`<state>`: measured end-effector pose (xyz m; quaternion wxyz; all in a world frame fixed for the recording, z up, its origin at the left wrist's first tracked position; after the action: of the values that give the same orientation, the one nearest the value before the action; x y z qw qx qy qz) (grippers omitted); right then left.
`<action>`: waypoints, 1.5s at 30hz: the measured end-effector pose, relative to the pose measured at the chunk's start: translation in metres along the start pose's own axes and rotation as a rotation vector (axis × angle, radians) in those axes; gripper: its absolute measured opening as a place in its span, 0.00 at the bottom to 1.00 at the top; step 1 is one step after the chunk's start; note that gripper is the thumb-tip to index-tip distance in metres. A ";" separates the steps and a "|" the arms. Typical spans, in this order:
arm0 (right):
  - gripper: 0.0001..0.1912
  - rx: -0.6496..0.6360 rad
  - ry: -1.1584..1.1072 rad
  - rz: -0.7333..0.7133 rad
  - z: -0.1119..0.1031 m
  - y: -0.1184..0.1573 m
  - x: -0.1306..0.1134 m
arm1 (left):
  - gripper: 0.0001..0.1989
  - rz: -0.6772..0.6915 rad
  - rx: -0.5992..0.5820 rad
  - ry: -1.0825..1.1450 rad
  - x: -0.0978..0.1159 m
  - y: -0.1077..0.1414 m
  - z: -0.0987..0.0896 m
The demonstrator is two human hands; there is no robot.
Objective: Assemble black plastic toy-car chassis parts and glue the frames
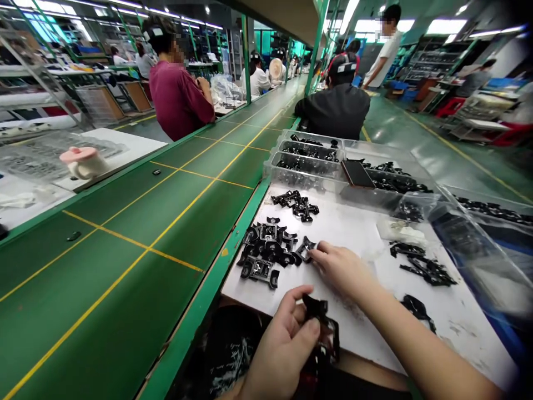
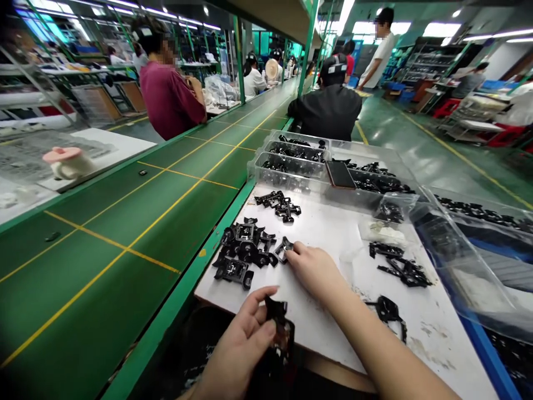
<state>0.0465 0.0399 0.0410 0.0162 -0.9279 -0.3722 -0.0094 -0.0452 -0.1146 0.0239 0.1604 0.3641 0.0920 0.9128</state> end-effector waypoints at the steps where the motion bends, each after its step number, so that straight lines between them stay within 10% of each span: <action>1: 0.14 0.015 -0.012 0.024 -0.004 -0.003 0.004 | 0.35 0.008 0.037 0.016 0.000 -0.002 -0.003; 5: 0.14 0.097 -0.074 0.188 -0.025 0.028 0.030 | 0.44 0.024 0.142 0.048 0.002 -0.007 -0.010; 10: 0.15 0.166 -0.036 0.464 -0.031 0.156 0.065 | 0.52 -0.060 0.200 -0.112 -0.003 -0.018 -0.012; 16: 0.23 0.179 0.161 0.835 -0.007 0.251 0.072 | 0.53 0.010 0.013 -0.270 0.005 -0.082 0.043; 21: 0.25 0.122 0.068 0.892 0.012 0.239 0.073 | 0.48 0.096 -0.104 -0.446 0.016 -0.145 0.098; 25: 0.23 0.144 0.055 0.920 0.006 0.242 0.094 | 0.49 0.195 -0.120 -0.431 0.020 -0.170 0.101; 36: 0.12 0.743 -0.950 0.379 -0.083 0.143 0.120 | 0.43 0.148 -0.346 -0.460 -0.012 -0.168 0.088; 40: 0.10 0.818 -0.991 0.274 -0.076 0.129 0.113 | 0.42 0.168 -0.394 -0.507 -0.006 -0.160 0.088; 45: 0.13 0.678 -0.984 0.486 -0.043 0.138 0.124 | 0.36 0.072 -0.375 -0.506 -0.009 -0.153 0.090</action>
<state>0.2312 0.0242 0.0845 0.1376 -0.8249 -0.0975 0.5395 0.0577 0.0290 0.0392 0.2101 0.5466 -0.1335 0.7995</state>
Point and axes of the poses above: each hand's wrist, its own y-axis away from the middle knuckle, its own z-axis out of the palm, x = y × z, the point moved 9 cm from there along -y, towards the middle knuckle, and after that the axes turned 1 degree about -x, right-handed, at the moved point
